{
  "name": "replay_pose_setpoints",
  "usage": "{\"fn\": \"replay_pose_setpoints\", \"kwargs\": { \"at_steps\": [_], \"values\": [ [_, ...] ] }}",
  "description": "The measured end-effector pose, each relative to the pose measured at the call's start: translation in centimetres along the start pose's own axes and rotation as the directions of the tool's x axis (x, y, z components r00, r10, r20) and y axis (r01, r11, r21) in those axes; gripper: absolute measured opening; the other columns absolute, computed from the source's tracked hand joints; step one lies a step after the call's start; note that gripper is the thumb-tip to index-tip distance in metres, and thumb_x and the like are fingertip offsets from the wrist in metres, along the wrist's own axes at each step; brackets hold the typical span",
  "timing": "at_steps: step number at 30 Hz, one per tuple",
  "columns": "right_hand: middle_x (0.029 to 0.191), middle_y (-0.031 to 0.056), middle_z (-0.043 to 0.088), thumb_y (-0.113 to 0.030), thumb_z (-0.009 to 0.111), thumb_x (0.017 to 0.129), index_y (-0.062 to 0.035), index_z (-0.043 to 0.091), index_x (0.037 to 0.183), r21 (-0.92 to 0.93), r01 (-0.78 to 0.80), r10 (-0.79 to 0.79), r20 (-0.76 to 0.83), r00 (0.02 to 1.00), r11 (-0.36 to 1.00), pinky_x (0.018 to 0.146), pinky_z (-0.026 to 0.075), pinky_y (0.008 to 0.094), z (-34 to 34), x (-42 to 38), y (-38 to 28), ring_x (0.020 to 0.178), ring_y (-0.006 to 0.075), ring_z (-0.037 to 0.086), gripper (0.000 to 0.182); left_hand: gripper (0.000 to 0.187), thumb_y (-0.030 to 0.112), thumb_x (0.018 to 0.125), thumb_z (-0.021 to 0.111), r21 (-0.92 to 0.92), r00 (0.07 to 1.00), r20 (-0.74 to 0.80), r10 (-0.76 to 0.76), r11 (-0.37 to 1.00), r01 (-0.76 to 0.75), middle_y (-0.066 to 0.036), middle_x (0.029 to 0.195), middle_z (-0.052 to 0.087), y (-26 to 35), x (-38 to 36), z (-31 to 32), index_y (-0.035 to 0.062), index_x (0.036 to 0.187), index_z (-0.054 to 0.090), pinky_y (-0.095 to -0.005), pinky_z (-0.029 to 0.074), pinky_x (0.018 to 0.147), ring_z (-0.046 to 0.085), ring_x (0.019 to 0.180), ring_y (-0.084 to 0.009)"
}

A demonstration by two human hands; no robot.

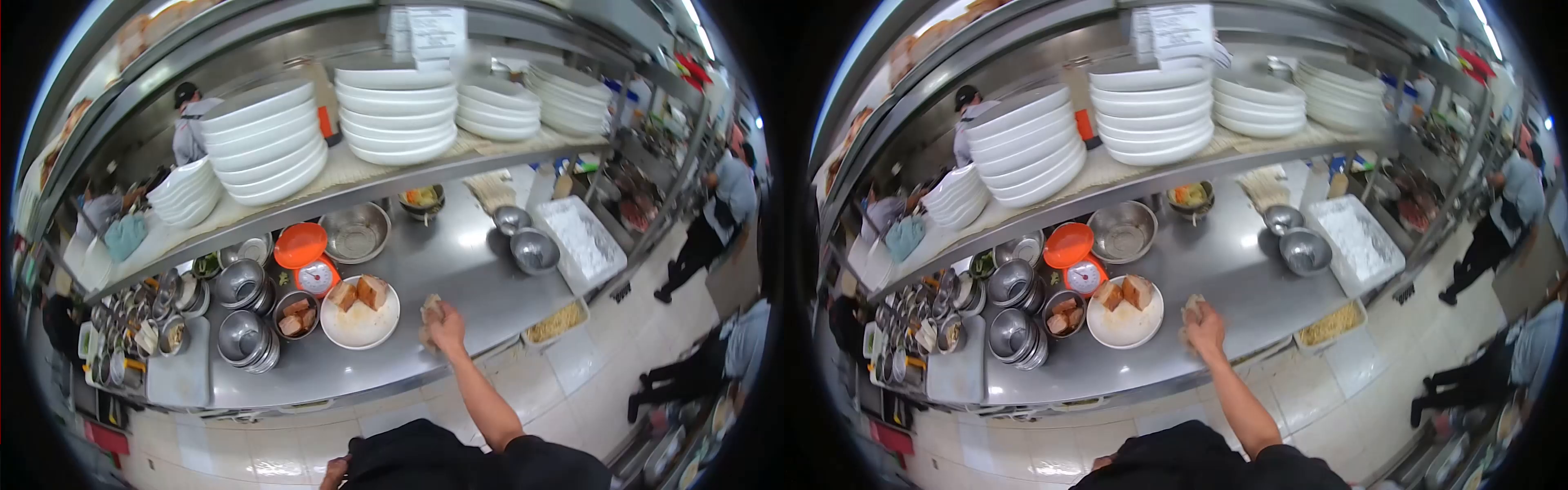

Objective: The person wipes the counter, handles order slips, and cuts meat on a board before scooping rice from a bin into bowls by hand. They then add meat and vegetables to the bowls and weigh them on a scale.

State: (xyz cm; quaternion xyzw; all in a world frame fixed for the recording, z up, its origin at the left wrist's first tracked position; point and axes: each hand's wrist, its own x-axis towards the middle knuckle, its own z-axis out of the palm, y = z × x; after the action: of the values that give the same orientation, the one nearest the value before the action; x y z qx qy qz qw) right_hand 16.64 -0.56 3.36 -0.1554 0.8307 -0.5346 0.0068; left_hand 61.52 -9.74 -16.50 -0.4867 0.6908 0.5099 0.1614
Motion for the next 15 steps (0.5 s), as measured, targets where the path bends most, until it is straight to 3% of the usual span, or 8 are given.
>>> {"fn": "replay_pose_setpoints", "kwargs": {
  "at_steps": [2, 5, 8, 9, 10, 11, 13, 15],
  "values": [
    [0.115, 0.0197, 0.058, -0.026, 0.058, 0.081, -0.0042, 0.059, 0.111, -0.206, -0.022, 0.066, 0.209, 0.976, 0.978, 0.090, 0.044, 0.0378, 1.2, 0.8, 0.3, 0.105, 0.0343, 0.055, 0.037, 0.038, 0.029, 0.084, 0.059, -0.021, 0.975, -0.100, 0.201, 0.979, -0.204, -0.016, 0.091, 0.066, -0.1, 0.1, -0.3, -0.0024, 0.104, 0.063, -0.0388, 0.056, 0.064, 0.064, 0.077, -0.0261],
    [0.129, 0.0176, 0.048, -0.023, 0.055, 0.081, -0.0082, 0.051, 0.121, -0.294, 0.227, -0.147, 0.268, 0.952, 0.928, 0.096, 0.038, 0.0480, 3.2, 1.1, 2.7, 0.120, 0.0353, 0.044, 0.043, 0.038, 0.029, 0.081, 0.064, -0.456, 0.955, -0.135, -0.264, 0.872, 0.177, -0.018, 0.092, 0.066, 4.5, -2.2, -1.4, -0.0018, 0.104, 0.063, -0.0369, 0.056, 0.061, 0.065, 0.077, -0.0274],
    [0.129, 0.0166, 0.047, -0.025, 0.054, 0.083, -0.0101, 0.048, 0.126, -0.385, 0.248, -0.110, 0.347, 0.931, 0.889, 0.096, 0.036, 0.0502, 6.0, 0.9, 6.2, 0.124, 0.0360, 0.039, 0.045, 0.039, 0.032, 0.090, 0.045, -0.448, 0.949, -0.037, -0.312, 0.855, 0.263, -0.012, 0.102, 0.065, -1.3, 1.5, -0.8, 0.0033, 0.112, 0.060, -0.0336, 0.051, 0.079, 0.064, 0.093, -0.0236],
    [0.129, 0.0166, 0.047, -0.025, 0.054, 0.083, -0.0101, 0.048, 0.126, -0.387, 0.259, -0.119, 0.350, 0.929, 0.885, 0.096, 0.036, 0.0502, 6.4, 0.4, 6.8, 0.124, 0.0360, 0.039, 0.045, 0.042, 0.037, 0.090, 0.043, -0.073, 0.995, 0.029, -0.093, 0.993, 0.094, -0.010, 0.104, 0.065, -7.4, 5.5, -0.2, 0.0047, 0.110, 0.061, -0.0398, 0.050, 0.082, 0.062, 0.095, -0.0264],
    [0.131, 0.0167, 0.044, -0.022, 0.054, 0.082, -0.0119, 0.047, 0.126, -0.463, 0.322, -0.181, 0.322, 0.929, 0.826, 0.097, 0.033, 0.0540, 6.8, -0.4, 7.2, 0.125, 0.0366, 0.036, 0.045, 0.046, 0.042, 0.089, 0.043, 0.239, 0.956, -0.171, 0.237, 0.952, -0.193, -0.010, 0.107, 0.064, -11.4, 7.5, 1.3, 0.0063, 0.112, 0.060, -0.0432, 0.048, 0.086, 0.060, 0.100, -0.0273],
    [0.134, 0.0169, 0.041, -0.020, 0.055, 0.081, -0.0137, 0.046, 0.126, -0.536, 0.371, -0.242, 0.298, 0.924, 0.758, 0.097, 0.031, 0.0579, 7.2, -0.9, 7.1, 0.126, 0.0372, 0.034, 0.046, 0.050, 0.046, 0.088, 0.042, 0.567, 0.783, -0.244, 0.573, 0.739, -0.364, -0.011, 0.110, 0.063, -13.0, 8.3, 1.5, 0.0079, 0.115, 0.059, -0.0465, 0.046, 0.090, 0.058, 0.104, -0.0282],
    [0.135, 0.0166, 0.038, -0.018, 0.055, 0.081, -0.0150, 0.047, 0.125, -0.521, 0.345, -0.217, 0.291, 0.932, 0.781, 0.098, 0.029, 0.0588, 7.0, -1.1, 6.5, 0.127, 0.0390, 0.032, 0.045, 0.050, 0.047, 0.088, 0.042, 0.072, 0.965, -0.261, 0.021, 0.997, -0.002, -0.011, 0.110, 0.063, -11.3, 7.4, -0.5, 0.0076, 0.115, 0.059, -0.0469, 0.046, 0.089, 0.058, 0.104, -0.0283],
    [0.137, 0.0163, 0.035, -0.016, 0.055, 0.080, -0.0163, 0.048, 0.124, -0.508, 0.307, -0.184, 0.278, 0.943, 0.805, 0.099, 0.027, 0.0598, 7.1, -1.4, 5.7, 0.128, 0.0408, 0.030, 0.045, 0.051, 0.048, 0.088, 0.043, -0.143, 0.957, -0.238, -0.165, 0.981, 0.134, -0.011, 0.111, 0.063, -10.2, 7.8, -2.8, 0.0074, 0.116, 0.058, -0.0473, 0.046, 0.089, 0.058, 0.104, -0.0285]
  ]
}}
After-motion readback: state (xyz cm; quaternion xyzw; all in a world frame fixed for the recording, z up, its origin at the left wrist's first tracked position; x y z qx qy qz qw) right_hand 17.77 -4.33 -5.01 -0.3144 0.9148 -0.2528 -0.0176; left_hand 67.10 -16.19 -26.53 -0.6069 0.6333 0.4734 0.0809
